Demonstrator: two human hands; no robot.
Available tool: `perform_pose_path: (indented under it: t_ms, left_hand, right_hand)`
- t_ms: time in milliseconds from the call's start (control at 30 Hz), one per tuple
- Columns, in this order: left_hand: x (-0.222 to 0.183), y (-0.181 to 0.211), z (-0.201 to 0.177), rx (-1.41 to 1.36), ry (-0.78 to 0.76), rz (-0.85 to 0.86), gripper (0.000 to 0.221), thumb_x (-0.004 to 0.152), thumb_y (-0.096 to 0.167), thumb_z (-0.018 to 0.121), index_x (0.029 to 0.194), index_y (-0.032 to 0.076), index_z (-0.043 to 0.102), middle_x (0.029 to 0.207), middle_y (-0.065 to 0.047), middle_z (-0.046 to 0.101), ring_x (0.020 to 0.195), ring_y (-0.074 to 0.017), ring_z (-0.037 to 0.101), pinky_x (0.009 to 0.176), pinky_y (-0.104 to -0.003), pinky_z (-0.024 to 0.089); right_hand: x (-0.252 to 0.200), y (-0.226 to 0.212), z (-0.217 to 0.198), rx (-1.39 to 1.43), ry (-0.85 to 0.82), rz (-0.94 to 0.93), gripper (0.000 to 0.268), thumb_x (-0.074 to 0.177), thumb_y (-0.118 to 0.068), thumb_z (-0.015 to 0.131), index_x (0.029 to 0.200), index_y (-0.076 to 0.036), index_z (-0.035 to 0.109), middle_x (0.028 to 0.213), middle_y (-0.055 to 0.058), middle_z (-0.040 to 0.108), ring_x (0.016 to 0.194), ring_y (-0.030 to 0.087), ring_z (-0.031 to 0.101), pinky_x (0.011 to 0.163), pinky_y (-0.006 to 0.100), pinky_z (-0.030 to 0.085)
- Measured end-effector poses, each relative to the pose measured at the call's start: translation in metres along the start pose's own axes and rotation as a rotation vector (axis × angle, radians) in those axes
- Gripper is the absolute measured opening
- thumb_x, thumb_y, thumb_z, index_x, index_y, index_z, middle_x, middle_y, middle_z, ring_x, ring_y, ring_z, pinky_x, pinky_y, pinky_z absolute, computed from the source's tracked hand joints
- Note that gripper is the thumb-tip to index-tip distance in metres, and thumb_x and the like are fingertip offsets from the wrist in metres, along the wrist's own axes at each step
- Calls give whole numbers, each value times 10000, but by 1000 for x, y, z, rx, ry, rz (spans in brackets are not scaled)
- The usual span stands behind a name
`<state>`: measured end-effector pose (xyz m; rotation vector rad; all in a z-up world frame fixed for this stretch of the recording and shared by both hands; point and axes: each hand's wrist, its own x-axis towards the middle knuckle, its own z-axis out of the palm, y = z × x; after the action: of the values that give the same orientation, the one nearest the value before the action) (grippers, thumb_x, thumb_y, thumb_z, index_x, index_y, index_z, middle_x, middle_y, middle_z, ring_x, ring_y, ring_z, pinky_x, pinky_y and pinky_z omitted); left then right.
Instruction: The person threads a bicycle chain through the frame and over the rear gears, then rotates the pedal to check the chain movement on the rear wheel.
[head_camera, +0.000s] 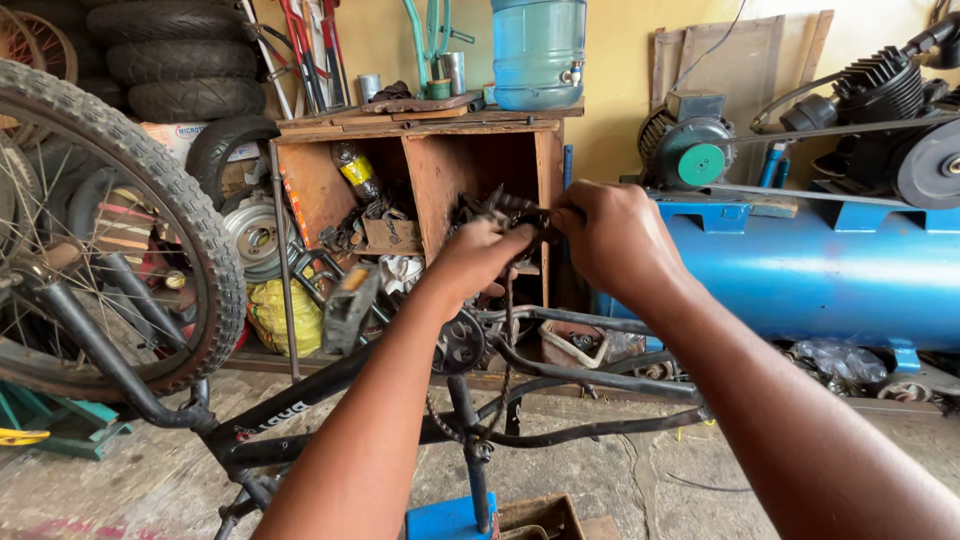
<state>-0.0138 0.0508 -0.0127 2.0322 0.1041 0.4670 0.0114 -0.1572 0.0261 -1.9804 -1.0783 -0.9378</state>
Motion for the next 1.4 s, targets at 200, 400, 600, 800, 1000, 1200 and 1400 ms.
perform_pose_path:
  t_ms: [200,400,600,800,1000,1200,1400]
  left_hand:
    - [-14,0,-9,311,236,420,696,791,440,800,1346,129,518,1099,-68,706,842,-213,753,747,-376,592]
    - [1,12,-13,549,458,149,215,938,341,718,1064,173,764,984,-102,780,938,-326,731,807,-466,554]
    - [45,48,-79,1005,125,21,221,856,170,717,1067,182,780,967,-82,752,905,-291,715,764,-420,556]
    - [16,-14,-184,954,-180,218,142,919,183,706,1003,102,786,833,-71,786,783,-228,743,726,-390,564]
    - [-46,-128,-205,612,156,-105,149,1003,222,604,1064,104,674,972,-72,699,780,-186,686,718,-383,562]
    - [-100,-158,-178,-346,183,72,192,964,199,655,1014,13,660,859,-60,692,718,-126,666,648,-298,550]
    - [-125,-75,-176,-55,285,189,212,900,183,753,1032,27,698,890,-43,725,710,-110,613,656,-274,523]
  right_hand:
    - [16,-10,-2,12,-4,-43,164,896,-197,695,975,-73,769,918,196,738,870,412,703,804,482,561]
    - [11,18,30,196,-34,-120,234,893,-190,680,1064,-48,751,953,207,740,871,372,733,778,438,570]
    - [5,18,95,448,-268,79,213,974,-221,631,1044,-21,654,907,157,766,863,290,740,805,405,565]
    - [14,-22,92,266,-447,-36,334,834,-262,755,1065,-36,667,896,177,749,808,315,720,764,436,551]
    - [4,-1,101,89,-579,-113,249,843,-249,723,1035,-92,745,983,183,761,881,377,732,808,463,562]
    - [-13,12,103,153,-424,10,274,906,-260,713,1067,-41,686,914,221,730,847,400,714,774,477,560]
    - [3,16,45,453,-183,120,178,964,-174,692,1088,-73,614,900,74,692,752,170,706,663,352,602]
